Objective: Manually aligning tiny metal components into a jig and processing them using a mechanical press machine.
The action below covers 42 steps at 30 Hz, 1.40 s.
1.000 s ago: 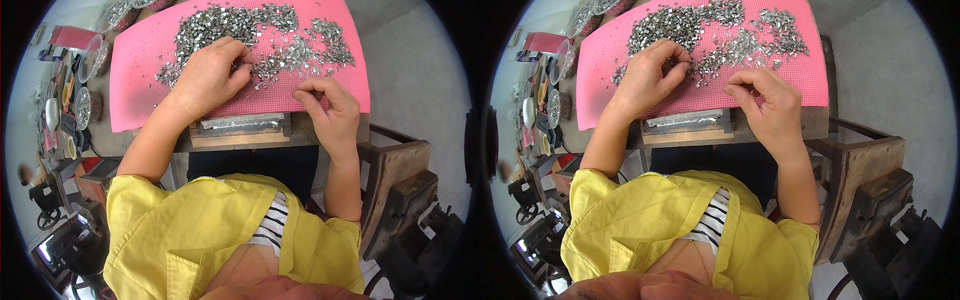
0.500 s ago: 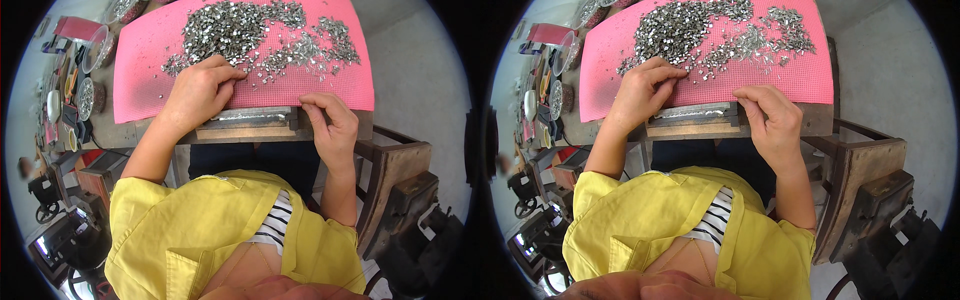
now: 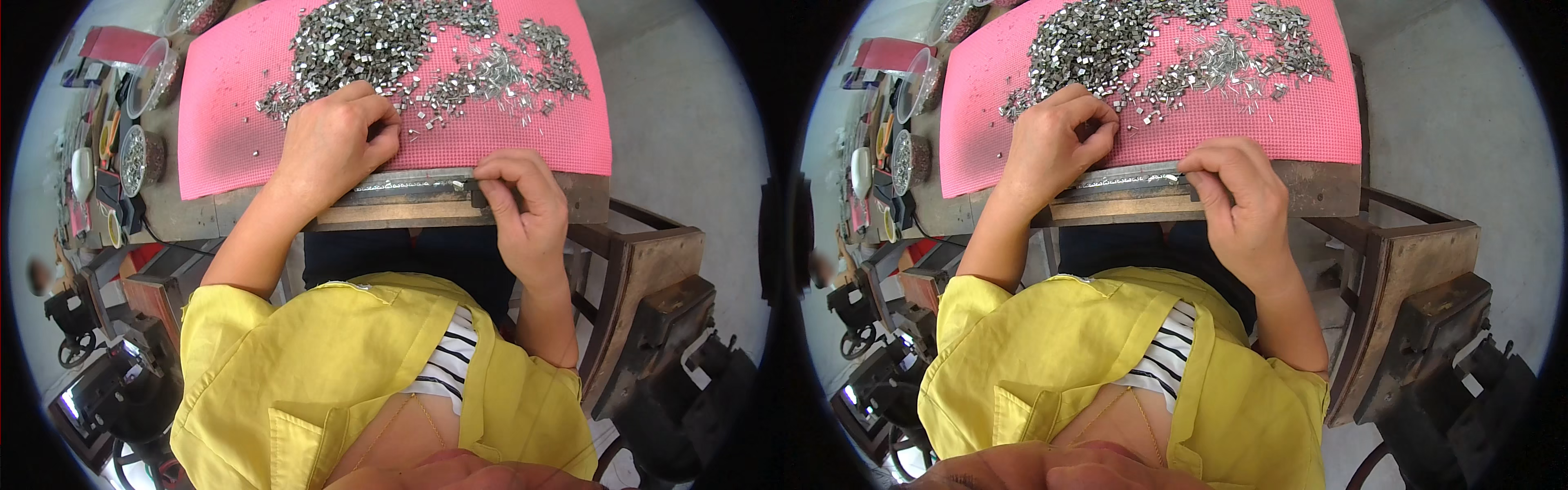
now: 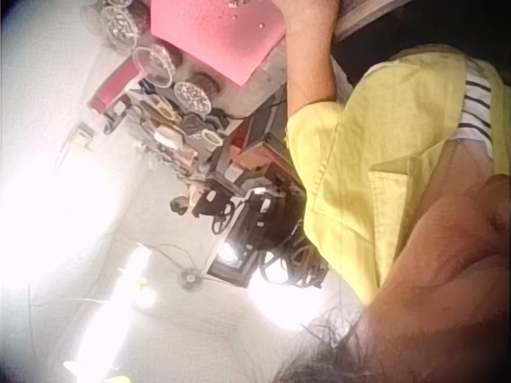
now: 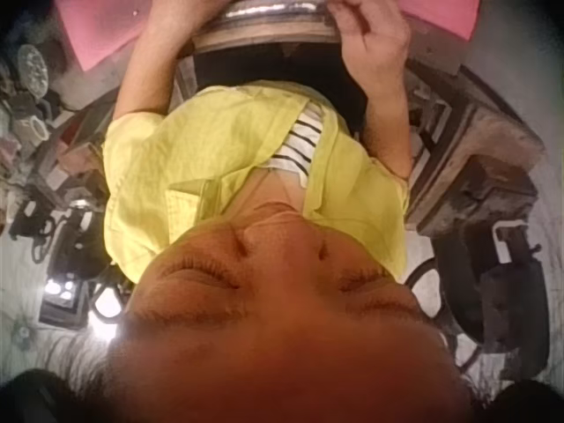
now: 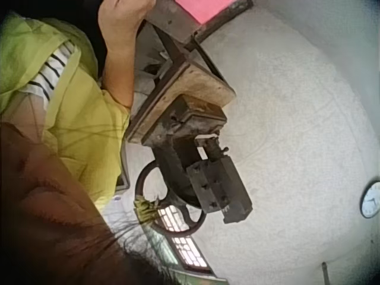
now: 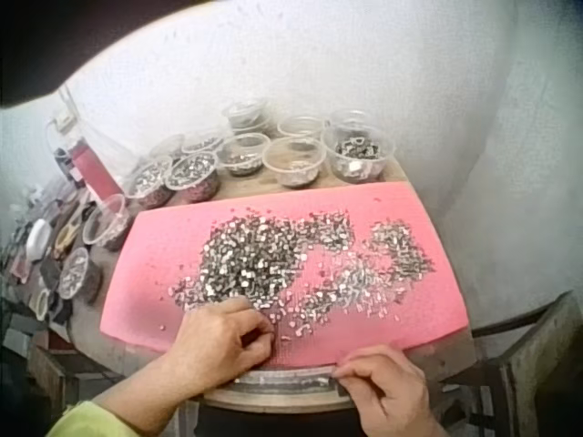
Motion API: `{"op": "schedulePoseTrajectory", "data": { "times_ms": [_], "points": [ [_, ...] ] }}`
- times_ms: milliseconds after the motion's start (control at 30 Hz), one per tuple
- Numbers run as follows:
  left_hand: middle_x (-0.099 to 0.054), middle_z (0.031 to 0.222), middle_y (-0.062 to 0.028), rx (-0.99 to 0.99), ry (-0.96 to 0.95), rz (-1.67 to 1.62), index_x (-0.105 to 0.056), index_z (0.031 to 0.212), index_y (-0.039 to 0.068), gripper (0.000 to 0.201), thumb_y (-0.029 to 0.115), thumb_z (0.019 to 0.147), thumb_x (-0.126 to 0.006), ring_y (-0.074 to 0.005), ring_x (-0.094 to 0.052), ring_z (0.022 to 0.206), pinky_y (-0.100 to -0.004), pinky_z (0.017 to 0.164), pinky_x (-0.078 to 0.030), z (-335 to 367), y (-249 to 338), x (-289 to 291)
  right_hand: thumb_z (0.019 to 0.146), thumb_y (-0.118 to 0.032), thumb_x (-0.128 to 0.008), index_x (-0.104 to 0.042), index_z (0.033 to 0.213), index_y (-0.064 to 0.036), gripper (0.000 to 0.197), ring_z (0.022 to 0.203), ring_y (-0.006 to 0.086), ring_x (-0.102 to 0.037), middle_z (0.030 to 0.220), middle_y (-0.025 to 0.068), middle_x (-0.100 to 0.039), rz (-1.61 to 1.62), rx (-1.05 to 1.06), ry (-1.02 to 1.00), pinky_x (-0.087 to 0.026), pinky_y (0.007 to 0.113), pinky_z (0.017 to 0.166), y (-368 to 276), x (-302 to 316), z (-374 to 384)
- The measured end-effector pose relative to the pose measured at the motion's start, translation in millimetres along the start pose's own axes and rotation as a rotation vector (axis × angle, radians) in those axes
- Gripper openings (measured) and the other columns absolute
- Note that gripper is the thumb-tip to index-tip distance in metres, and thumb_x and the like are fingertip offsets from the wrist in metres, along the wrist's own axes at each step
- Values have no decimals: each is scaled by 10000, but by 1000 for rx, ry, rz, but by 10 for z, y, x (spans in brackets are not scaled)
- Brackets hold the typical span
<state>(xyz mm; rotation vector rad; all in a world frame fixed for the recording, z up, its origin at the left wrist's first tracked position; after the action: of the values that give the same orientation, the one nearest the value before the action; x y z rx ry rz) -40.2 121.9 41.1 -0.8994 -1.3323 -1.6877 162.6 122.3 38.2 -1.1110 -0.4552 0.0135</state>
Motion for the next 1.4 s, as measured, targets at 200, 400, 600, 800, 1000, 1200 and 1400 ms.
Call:
{"op": "schedulePoseTrajectory", "data": {
  "times_ms": [200, 400, 600, 800, 1000, 1200, 1400],
  "points": [
    [-663, 861, -58, -164, -44, -62, -724, 910, 90, 101, 149, 841, -768, -272, -687, 751, -371, 661, -549, -92, 106, -43, 794, 65, -731, -732, 936, -42, 177, 924, 253, -625, 985, 69, -695, -28, -10, -57, -517, 354, 796, 54, -129, -29],
    [-626, 821, -34, -196, 54, 193, -686, 890, 112, 101, 181, 861, -753, -258, -665, 726, -376, 641, -523, -93, 219, -54, 767, 47, -753, -755, 898, -50, 163, 923, 251, -611, 966, 56, -701, -58, -46, -78, -512, 353, 797, 50, -189, 26],
    [-621, 831, -25, -196, 54, 294, -697, 879, 121, 74, 177, 861, -740, -238, -662, 714, -362, 656, -512, -166, 336, -30, 761, 28, -764, -760, 887, -55, 151, 923, 255, -602, 950, 50, -700, -100, -46, -95, -505, 357, 807, 40, -209, 44],
    [-651, 846, -32, -153, 70, 207, -712, 924, 118, 71, 138, 856, -722, -262, -676, 747, -374, 651, -534, -178, 249, -15, 756, 23, -761, -758, 877, -57, 145, 915, 260, -596, 944, 47, -697, -147, -8, -86, -502, 365, 802, -8, -231, 54],
    [-682, 882, -61, -61, 54, -87, -703, 919, 70, 56, 74, 864, -712, -279, -684, 786, -376, 665, -538, -237, 249, 18, 745, 32, -744, -755, 881, -49, 158, 906, 259, -597, 947, 49, -697, -215, 66, -75, -503, 361, 785, -68, -231, 31],
    [-707, 932, -77, -143, 99, -353, -734, 943, 42, 135, 11, 813, -754, -256, -683, 834, -349, 717, -521, -412, 397, -49, 774, 58, -689, -766, 968, -45, 233, 896, 253, -632, 982, 69, -706, -117, 42, -46, -524, 350, 776, -23, -192, 48],
    [-701, 907, 5, -183, 178, -218, -733, 883, 111, 126, 92, 769, -782, -200, -671, 805, -341, 710, -468, -422, 470, -61, 840, 65, -635, -747, 1055, -24, 257, 832, 167, -671, 1032, 98, -701, 83, -88, 36, -536, 273, 696, 203, -86, 10]
  ]
}}
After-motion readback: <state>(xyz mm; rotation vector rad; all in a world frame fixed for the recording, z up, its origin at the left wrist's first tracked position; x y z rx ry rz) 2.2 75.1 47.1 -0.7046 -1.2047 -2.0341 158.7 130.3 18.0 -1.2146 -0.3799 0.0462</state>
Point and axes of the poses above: each hand's wrist, its own z-axis towards the middle knuckle, its own x-axis out of the back of the hand, y = z × x, the point moved 9 cm from there along z, towards the middle knuckle
